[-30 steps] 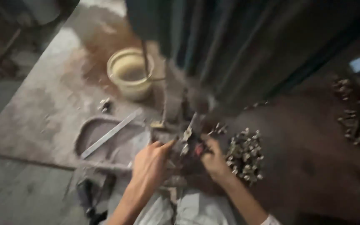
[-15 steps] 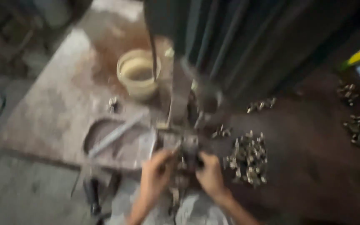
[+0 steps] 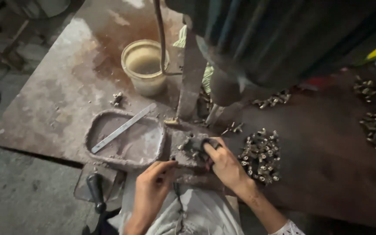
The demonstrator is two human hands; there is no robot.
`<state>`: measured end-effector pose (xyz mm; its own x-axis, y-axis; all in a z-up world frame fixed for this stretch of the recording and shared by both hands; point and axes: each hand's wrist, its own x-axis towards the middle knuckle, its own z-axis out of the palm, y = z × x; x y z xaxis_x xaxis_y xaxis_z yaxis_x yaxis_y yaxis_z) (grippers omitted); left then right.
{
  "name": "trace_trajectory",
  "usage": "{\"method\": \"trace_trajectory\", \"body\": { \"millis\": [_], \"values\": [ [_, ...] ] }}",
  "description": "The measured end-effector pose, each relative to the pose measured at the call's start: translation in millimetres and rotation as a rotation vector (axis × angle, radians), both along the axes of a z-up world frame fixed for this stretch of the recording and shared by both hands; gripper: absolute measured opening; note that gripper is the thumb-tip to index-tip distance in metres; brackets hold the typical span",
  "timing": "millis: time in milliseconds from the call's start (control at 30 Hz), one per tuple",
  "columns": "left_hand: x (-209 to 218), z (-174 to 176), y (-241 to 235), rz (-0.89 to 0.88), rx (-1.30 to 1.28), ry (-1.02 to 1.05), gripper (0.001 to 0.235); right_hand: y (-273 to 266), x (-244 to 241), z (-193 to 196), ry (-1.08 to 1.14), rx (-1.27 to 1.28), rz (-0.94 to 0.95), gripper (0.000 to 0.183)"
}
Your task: The person sits at a drill press workbench and taps threads into small metal fittings one at a time. They pick a fitting from a pile, hold it under the machine's rotating tool, work it, and place the finished piece in a tray, repeating the cycle.
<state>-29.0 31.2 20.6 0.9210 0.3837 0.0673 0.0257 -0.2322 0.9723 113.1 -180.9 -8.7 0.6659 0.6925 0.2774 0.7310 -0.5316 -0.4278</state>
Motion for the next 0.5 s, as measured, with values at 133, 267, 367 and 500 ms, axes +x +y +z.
{"method": "trace_trajectory", "body": {
  "millis": [133,267,367,500],
  "values": [
    [31,36,-31,0.026,0.146,-0.156,0.031,-40,11,-90,0.094,0.062,-0.080,0.086],
    [63,64,-41,0.058,0.139,-0.300,0.035,-16,16,-89,0.571,0.573,-0.205,0.071],
    [76,80,-39,0.055,0.068,-0.308,0.033,-3,23,-102,0.552,0.786,-0.303,0.064],
    [76,84,-24,0.047,-0.091,-0.317,0.032,-13,30,-141,0.469,0.631,-0.556,0.054]
  ]
}}
